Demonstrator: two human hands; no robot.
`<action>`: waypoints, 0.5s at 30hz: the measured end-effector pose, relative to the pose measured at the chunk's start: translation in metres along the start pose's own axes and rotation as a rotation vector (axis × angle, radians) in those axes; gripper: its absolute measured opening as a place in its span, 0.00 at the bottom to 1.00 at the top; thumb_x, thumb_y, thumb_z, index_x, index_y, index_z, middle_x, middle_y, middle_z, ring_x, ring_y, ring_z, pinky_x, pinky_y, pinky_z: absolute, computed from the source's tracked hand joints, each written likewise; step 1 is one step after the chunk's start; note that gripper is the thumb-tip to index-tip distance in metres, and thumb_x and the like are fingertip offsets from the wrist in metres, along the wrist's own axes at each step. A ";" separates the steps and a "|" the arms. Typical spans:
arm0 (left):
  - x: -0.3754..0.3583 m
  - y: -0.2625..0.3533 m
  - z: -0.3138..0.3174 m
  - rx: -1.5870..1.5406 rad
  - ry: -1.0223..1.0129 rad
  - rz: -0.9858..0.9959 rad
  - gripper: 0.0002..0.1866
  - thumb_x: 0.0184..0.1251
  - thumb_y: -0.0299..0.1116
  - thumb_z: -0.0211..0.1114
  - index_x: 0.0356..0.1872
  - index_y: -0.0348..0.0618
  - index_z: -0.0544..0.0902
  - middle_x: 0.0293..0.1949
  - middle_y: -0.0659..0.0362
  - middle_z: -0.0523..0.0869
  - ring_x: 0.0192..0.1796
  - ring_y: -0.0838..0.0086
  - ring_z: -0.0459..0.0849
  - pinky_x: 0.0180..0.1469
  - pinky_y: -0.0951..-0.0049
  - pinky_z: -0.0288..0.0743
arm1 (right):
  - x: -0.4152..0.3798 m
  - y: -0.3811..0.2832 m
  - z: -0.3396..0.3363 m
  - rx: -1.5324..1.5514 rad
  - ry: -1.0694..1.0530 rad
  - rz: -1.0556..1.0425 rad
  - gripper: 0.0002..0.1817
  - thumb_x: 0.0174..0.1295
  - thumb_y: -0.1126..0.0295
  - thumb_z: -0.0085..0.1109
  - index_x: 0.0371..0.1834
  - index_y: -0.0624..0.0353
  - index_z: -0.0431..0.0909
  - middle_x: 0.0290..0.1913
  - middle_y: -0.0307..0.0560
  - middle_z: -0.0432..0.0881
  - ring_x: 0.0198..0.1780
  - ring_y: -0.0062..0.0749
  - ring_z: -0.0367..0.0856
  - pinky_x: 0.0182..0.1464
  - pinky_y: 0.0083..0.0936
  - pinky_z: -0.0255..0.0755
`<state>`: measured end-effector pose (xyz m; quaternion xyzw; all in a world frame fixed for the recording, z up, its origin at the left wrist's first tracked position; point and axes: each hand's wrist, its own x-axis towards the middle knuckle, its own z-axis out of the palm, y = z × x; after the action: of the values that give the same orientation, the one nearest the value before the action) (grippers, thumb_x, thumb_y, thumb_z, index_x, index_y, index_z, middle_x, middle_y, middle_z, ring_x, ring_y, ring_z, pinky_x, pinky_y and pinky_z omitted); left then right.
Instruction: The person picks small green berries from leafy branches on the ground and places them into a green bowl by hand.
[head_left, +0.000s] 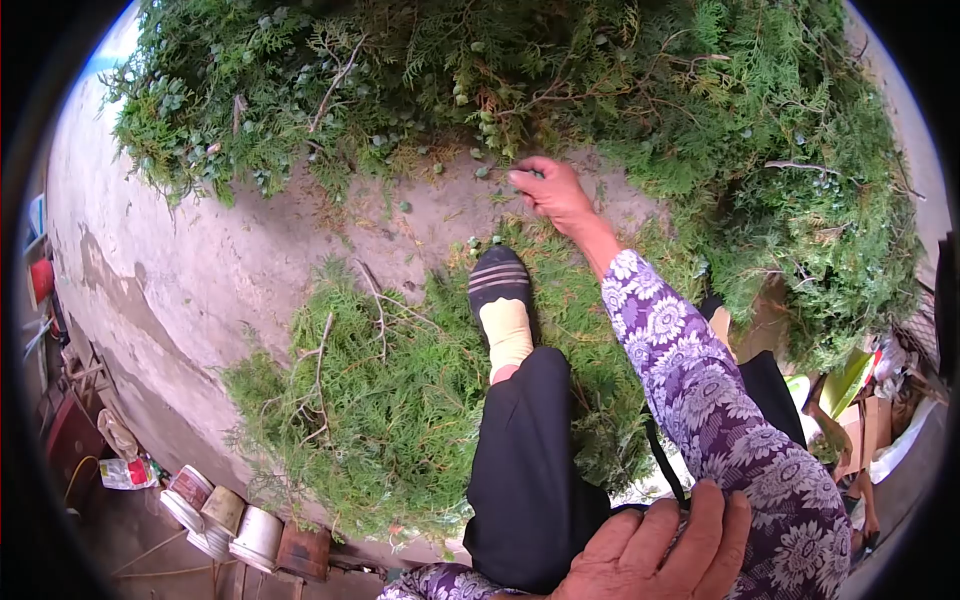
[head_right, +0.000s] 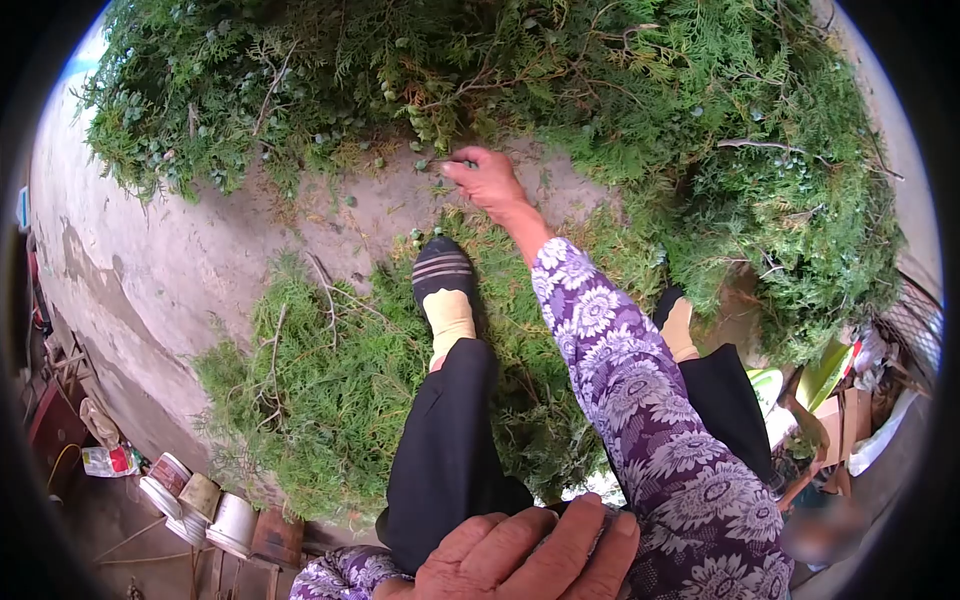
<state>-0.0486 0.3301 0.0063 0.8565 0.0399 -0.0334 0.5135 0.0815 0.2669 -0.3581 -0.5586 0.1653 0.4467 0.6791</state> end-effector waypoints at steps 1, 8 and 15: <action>0.000 0.000 -0.001 0.001 -0.014 -0.004 0.17 0.44 0.30 0.61 0.41 0.42 0.78 0.43 0.56 0.75 0.36 0.69 0.71 0.34 0.71 0.67 | 0.005 -0.001 0.009 -0.414 0.101 -0.157 0.08 0.54 0.68 0.59 0.35 0.59 0.77 0.26 0.40 0.77 0.24 0.21 0.73 0.24 0.18 0.70; 0.004 -0.002 -0.008 0.018 -0.080 -0.049 0.17 0.45 0.30 0.60 0.41 0.42 0.78 0.43 0.56 0.75 0.36 0.69 0.71 0.34 0.72 0.67 | 0.027 0.019 0.042 -1.084 0.270 -0.598 0.14 0.52 0.66 0.61 0.36 0.67 0.78 0.33 0.52 0.82 0.31 0.37 0.81 0.36 0.31 0.73; 0.003 -0.004 -0.010 0.032 -0.003 -0.032 0.17 0.45 0.30 0.61 0.40 0.42 0.78 0.42 0.56 0.76 0.36 0.69 0.71 0.34 0.72 0.67 | 0.002 0.011 0.000 0.123 -0.187 0.089 0.08 0.59 0.67 0.53 0.32 0.61 0.74 0.24 0.41 0.75 0.20 0.19 0.71 0.17 0.17 0.65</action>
<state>-0.0459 0.3410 0.0068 0.8639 0.0525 -0.0434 0.4991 0.0740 0.2675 -0.3661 -0.4641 0.1529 0.5154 0.7040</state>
